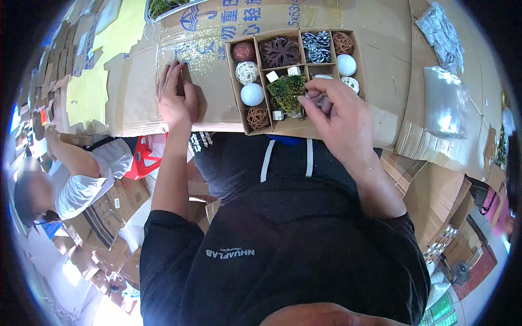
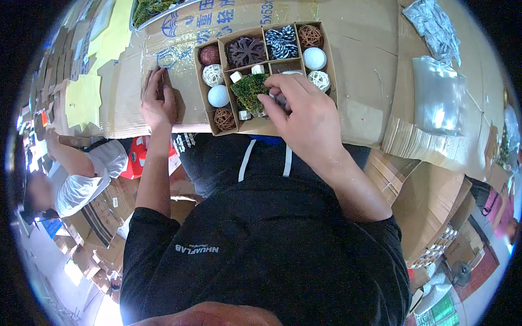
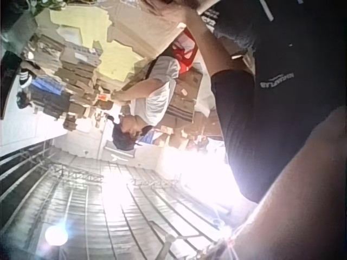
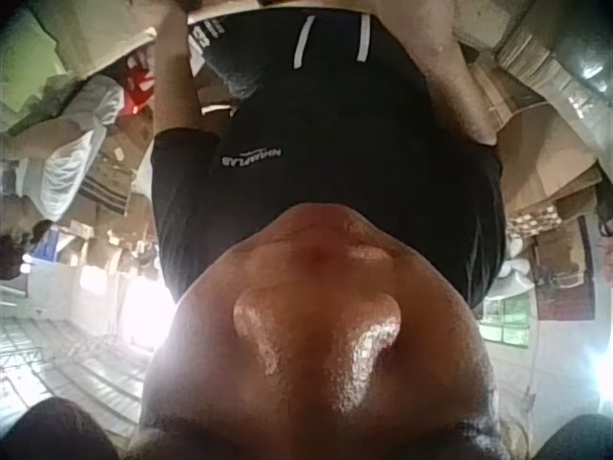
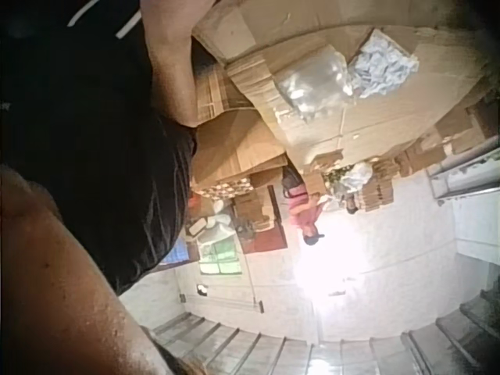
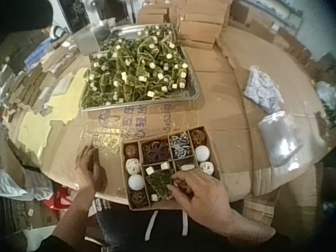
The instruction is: Packing decorative ornaments and small artificial trees into compartmentalized boxes and then placing them into larger shipping cartons.
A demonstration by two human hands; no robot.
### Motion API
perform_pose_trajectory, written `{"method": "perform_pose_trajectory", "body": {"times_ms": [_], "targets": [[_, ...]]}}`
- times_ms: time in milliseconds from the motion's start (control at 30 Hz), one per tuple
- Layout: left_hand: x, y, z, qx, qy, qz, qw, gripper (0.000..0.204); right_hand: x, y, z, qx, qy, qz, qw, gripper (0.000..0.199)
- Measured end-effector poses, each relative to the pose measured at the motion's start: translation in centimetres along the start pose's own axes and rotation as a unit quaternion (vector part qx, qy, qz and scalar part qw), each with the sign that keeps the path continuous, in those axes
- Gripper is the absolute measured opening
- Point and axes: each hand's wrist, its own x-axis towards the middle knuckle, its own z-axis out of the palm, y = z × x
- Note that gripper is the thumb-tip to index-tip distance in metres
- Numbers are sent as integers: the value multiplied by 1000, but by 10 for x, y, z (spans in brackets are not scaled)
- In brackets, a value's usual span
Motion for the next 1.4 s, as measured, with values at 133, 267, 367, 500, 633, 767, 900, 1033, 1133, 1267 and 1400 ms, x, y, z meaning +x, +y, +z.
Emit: {"method": "perform_pose_trajectory", "body": {"times_ms": [133,267,367,500,633,767,900,1033,1133,1267,1400], "targets": [[0,0,0,-4,6,6,1000,37,3,-6,-12,26,-7,9,1000,22],[3,-1,2,-15,7,13,1000,37,4,-2,-15,4,-29,-38,999,18],[4,1,4,-17,5,4,1000,37,6,1,-13,-53,-62,-44,996,14],[2,4,-6,4,15,-5,1000,36,10,-5,-8,-25,-68,8,997,12],[0,-1,0,-17,17,-20,1000,39,7,-4,-7,21,-39,59,997,12],[-2,-1,0,-19,15,-10,1000,39,3,-4,-3,-30,-15,9,999,12],[1,3,0,-24,7,-4,1000,40,3,8,4,-82,17,-33,996,10],[-2,2,-3,-36,23,-24,999,42,10,1,-18,-26,40,10,999,10],[-4,1,-4,-26,24,-30,999,41,16,55,-68,-98,216,110,965,18],[-9,2,2,-7,54,-27,998,39,-14,139,-177,-391,305,146,856,52],[-9,5,-1,-18,54,-19,998,37,-72,197,-226,-322,152,230,906,45]]}}
